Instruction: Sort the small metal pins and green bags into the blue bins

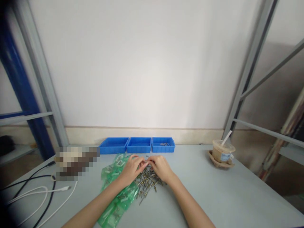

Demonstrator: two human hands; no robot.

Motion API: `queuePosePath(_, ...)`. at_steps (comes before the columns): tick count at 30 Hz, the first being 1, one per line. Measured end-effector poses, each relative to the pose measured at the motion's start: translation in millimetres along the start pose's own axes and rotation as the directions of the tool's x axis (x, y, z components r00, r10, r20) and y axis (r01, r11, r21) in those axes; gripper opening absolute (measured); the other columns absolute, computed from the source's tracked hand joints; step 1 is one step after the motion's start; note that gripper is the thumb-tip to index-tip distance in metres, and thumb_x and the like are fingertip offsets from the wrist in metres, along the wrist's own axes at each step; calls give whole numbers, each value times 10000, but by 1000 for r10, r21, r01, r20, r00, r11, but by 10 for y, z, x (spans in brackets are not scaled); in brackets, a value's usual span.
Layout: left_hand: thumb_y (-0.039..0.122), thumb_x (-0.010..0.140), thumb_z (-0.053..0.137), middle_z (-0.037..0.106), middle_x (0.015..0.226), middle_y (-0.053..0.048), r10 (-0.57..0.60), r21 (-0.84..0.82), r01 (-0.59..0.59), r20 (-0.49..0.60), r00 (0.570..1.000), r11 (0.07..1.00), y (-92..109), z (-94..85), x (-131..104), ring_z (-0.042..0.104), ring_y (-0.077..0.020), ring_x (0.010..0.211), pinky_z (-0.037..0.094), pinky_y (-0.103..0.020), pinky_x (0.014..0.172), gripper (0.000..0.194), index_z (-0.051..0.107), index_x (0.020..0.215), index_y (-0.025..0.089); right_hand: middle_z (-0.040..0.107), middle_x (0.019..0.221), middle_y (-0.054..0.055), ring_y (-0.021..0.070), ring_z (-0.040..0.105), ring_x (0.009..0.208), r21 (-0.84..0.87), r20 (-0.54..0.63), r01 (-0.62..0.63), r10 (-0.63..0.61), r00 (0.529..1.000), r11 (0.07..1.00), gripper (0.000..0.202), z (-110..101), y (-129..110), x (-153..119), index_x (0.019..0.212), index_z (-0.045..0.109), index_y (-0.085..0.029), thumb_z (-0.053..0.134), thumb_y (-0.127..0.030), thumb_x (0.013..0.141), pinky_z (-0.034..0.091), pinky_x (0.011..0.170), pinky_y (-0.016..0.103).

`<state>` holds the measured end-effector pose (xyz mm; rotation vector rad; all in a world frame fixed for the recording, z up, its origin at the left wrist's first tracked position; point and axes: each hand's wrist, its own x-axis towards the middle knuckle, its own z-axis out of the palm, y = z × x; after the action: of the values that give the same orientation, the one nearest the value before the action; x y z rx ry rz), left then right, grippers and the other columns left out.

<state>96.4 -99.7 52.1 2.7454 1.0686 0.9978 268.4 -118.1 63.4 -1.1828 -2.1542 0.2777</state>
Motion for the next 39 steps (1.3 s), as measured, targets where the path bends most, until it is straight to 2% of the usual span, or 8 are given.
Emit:
queuePosePath(8,283,938,249,568,569,26,11,-25,-10,29,1000,1000,-35,-3,5,526,-144,611,377,-321,785,400,514,651,198,687,827,18,148,604,668,76,32,4,-6,999,997,190,21,3,14,907,668,-200,502,-245,826,444,695,253)
queuePosePath(19,413,937,163,566,474,-5,-167,-93,158,-100,981,983,-136,-11,3,546,-145,558,355,-343,851,634,494,447,183,684,888,22,169,610,785,-163,-39,-49,43,998,985,220,-6,77,75,907,664,-225,461,-298,858,409,707,261)
queuePosePath(23,451,929,141,567,462,-7,-242,-189,218,-112,964,957,-188,-28,17,542,-135,529,377,-306,798,663,501,440,183,665,935,63,198,578,893,-363,-178,-213,157,971,907,255,-258,282,325,880,676,-228,444,-333,870,372,796,329)
queuePosePath(28,468,922,159,577,464,-8,-231,-185,215,-72,970,959,-203,14,17,550,-147,540,378,-304,769,664,511,435,187,539,1185,160,288,485,1054,-490,-406,-482,299,864,726,267,-438,418,508,1072,610,-218,495,-301,844,325,851,468)
queuePosePath(30,465,924,158,580,473,-8,-226,-184,211,-66,972,960,-201,19,16,554,-148,548,376,-299,762,662,520,445,184,566,1146,140,270,498,1039,-513,-351,-423,267,897,747,268,-392,389,430,1082,598,-227,505,-291,839,331,850,441)
queuePosePath(33,448,929,160,579,478,-5,-229,-199,215,-46,972,956,-200,16,15,556,-141,543,381,-280,737,657,530,458,179,657,939,60,227,560,939,-468,-84,-299,295,952,832,167,-248,330,209,892,669,-253,556,-331,799,354,809,363)
queuePosePath(36,429,933,176,581,482,-2,-216,-194,207,-27,976,959,-200,18,14,557,-139,541,379,-274,730,640,537,468,177,678,867,19,211,592,872,-386,88,-322,382,920,864,124,-115,302,13,796,688,-268,628,-344,718,366,756,317)
queuePosePath(39,410,935,191,579,480,-1,-194,-180,189,-11,981,965,-198,29,17,556,-141,540,375,-275,733,630,534,462,174,688,831,18,198,607,822,-381,108,-356,423,900,853,101,-56,281,-64,755,694,-251,613,-297,717,365,732,297)
